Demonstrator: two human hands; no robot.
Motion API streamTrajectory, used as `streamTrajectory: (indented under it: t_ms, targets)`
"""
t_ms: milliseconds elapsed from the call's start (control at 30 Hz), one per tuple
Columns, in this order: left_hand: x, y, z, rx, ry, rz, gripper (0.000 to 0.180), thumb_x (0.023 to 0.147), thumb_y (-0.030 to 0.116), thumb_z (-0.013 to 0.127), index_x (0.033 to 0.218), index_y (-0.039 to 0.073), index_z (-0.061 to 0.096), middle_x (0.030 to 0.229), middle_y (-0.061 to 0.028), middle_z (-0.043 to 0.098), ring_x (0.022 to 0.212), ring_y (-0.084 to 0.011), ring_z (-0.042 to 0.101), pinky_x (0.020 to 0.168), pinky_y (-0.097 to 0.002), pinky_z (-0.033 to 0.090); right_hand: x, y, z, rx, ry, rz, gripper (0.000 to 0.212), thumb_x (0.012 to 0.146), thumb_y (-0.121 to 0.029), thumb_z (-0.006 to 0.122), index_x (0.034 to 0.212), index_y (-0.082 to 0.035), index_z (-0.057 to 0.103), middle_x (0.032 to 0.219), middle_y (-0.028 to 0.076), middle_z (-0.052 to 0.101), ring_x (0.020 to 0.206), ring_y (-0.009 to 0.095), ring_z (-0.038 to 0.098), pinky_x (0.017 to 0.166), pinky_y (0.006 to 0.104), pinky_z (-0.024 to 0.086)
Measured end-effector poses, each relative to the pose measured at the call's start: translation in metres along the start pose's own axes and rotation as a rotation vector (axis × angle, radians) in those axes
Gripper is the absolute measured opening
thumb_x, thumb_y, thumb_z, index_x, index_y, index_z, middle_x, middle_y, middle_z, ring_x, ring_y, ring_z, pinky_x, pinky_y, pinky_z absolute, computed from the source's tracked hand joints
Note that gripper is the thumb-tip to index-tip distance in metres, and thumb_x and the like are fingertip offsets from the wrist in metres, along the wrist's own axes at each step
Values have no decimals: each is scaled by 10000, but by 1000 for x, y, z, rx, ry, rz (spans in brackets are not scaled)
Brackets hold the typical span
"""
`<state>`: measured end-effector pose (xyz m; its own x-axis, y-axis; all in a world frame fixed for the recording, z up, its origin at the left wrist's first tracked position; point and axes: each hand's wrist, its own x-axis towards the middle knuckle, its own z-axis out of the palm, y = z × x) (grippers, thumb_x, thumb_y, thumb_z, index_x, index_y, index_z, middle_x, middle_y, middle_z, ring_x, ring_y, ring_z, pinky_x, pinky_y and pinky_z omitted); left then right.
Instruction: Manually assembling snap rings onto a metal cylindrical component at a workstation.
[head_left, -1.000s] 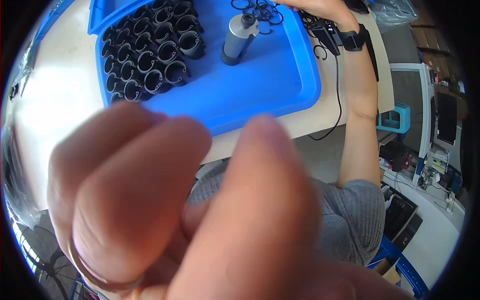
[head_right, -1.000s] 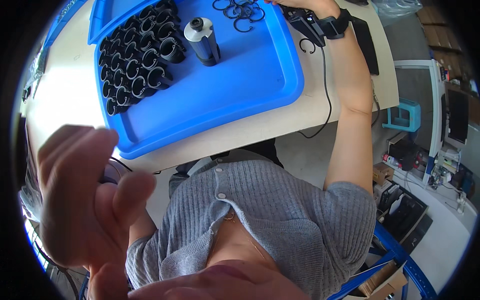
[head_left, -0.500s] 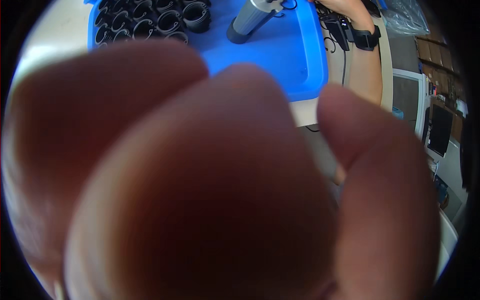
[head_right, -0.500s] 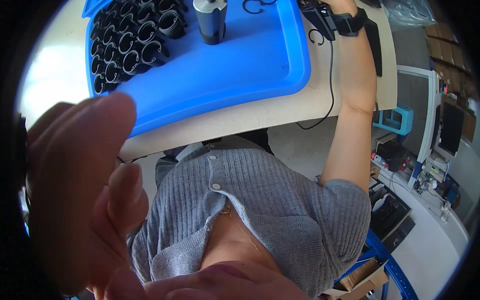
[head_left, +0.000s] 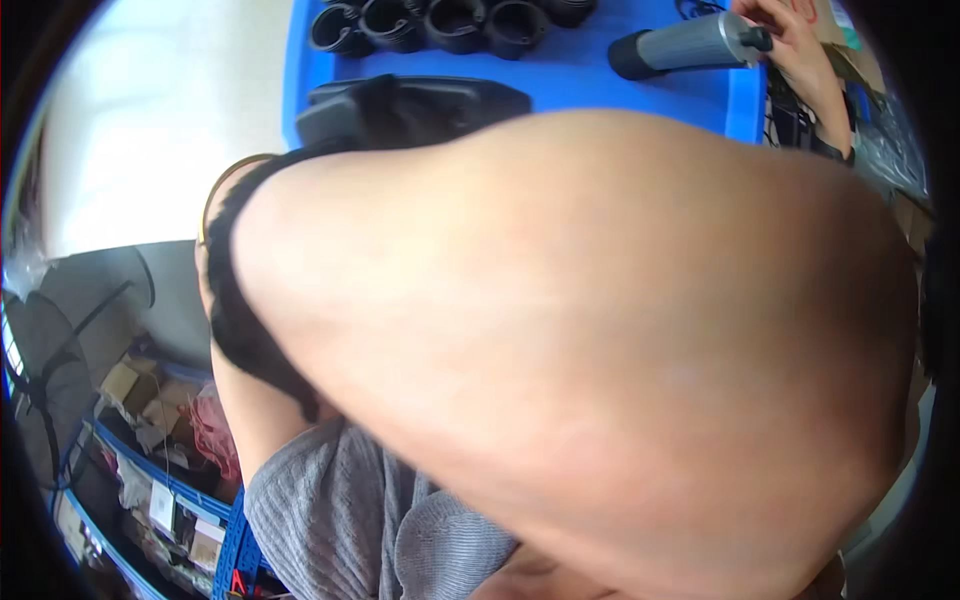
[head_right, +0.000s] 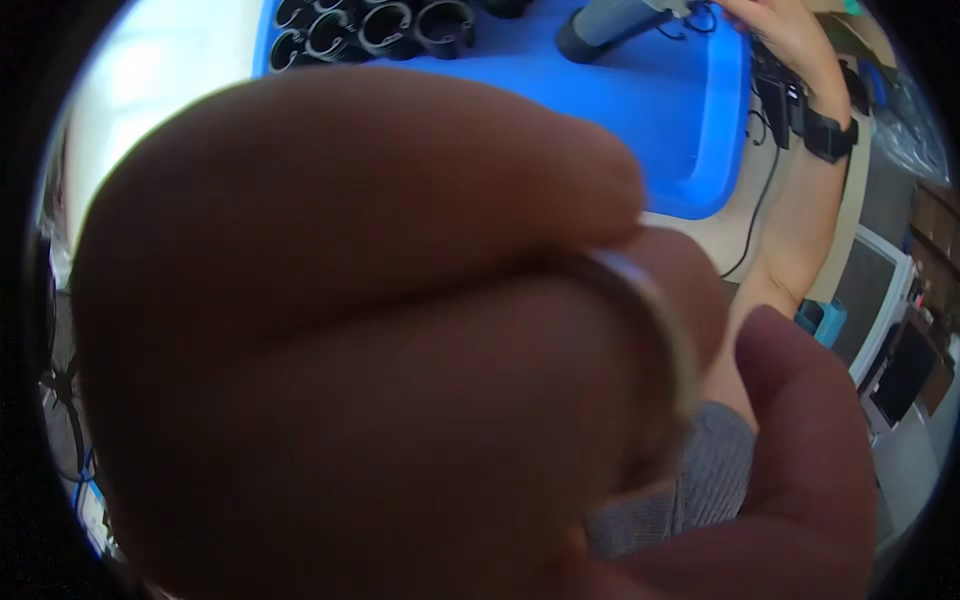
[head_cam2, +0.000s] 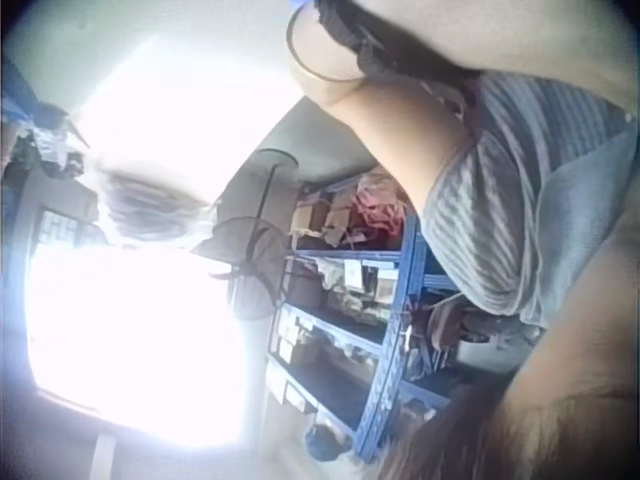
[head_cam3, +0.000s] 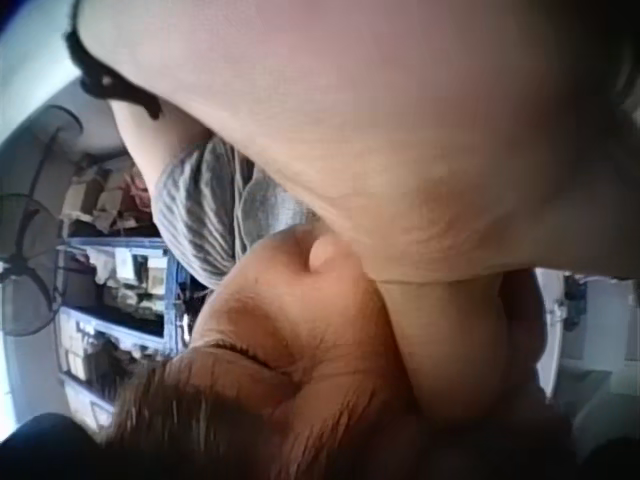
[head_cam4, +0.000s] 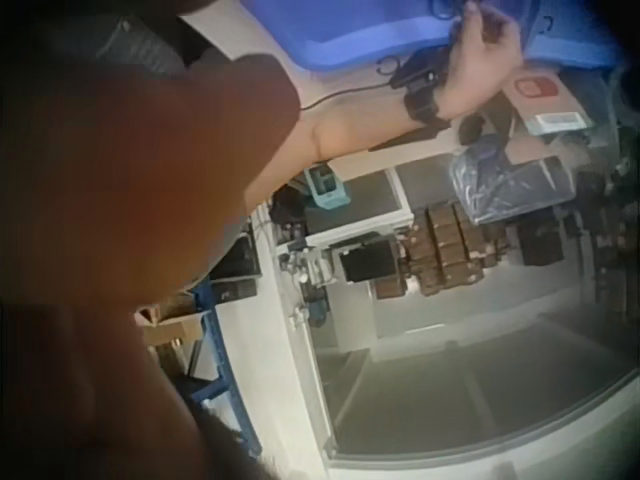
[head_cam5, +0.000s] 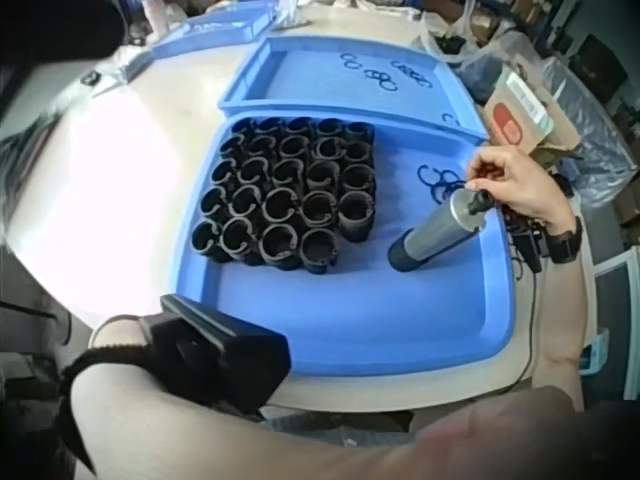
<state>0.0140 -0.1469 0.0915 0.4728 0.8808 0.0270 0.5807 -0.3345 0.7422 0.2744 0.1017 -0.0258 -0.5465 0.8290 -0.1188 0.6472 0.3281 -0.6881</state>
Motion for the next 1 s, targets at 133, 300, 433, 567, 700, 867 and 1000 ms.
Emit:
streamTrajectory:
  t_ms: [133, 300, 433, 567, 700, 867, 1000]
  targets:
    - [9, -5, 10, 9, -7, 75, 747, 954, 575, 573, 1390, -30, 527, 1289, -172, 503, 1072, -219, 612, 883, -278, 578, 7, 19, -2, -21, -41, -29, 159, 924, -101, 677, 1066, -40, 639, 923, -15, 634, 821, 99, 590, 706, 257, 458]
    - [23, -17, 23, 11, -16, 163, 741, 957, 573, 567, 1387, -29, 529, 1291, -170, 500, 1073, -214, 608, 885, -277, 576, 11, 49, -14, -55, -108, 6, 287, 906, -115, 668, 1186, -57, 641, 1055, -14, 675, 939, 133, 633, 790, 277, 487]
    - [26, -20, 27, 9, -24, 171, 736, 960, 572, 562, 1385, -28, 531, 1292, -168, 498, 1074, -210, 605, 887, -276, 575, 7, 71, -23, 27, -153, -119, 215, 983, -126, 640, 1156, -4, 610, 1031, -16, 566, 952, 63, 549, 858, 203, 437]
    - [15, -29, 23, 26, -41, 149, 731, 962, 570, 557, 1383, -26, 533, 1293, -166, 496, 1075, -206, 603, 889, -275, 574, 13, 78, -26, -22, -127, 13, 199, 985, -104, 636, 1154, -2, 613, 1032, -25, 568, 949, 57, 547, 859, 201, 437]
    - [10, -31, 24, 27, -44, 121, 726, 965, 569, 552, 1381, -25, 534, 1294, -165, 494, 1076, -202, 600, 891, -274, 573, 13, 66, -15, 17, -85, -14, 137, 999, -117, 626, 1068, 1, 630, 942, -22, 594, 854, 64, 560, 773, 213, 446]
    - [22, -25, 29, 11, -24, 159, 720, 968, 567, 545, 1378, -24, 536, 1295, -163, 491, 1077, -197, 596, 894, -273, 572, 6, 37, 2, -6, -38, -147, 100, 957, -88, 671, 959, 4, 632, 831, 18, 600, 756, 86, 565, 685, 254, 456]
    - [26, -26, 28, -2, -6, 173, 715, 970, 566, 540, 1376, -23, 538, 1296, -161, 489, 1077, -194, 593, 896, -272, 571, 10, 12, 1, 33, -46, -194, 185, 925, -134, 752, 1002, 21, 686, 822, 75, 684, 722, 130, 617, 680, 267, 507]
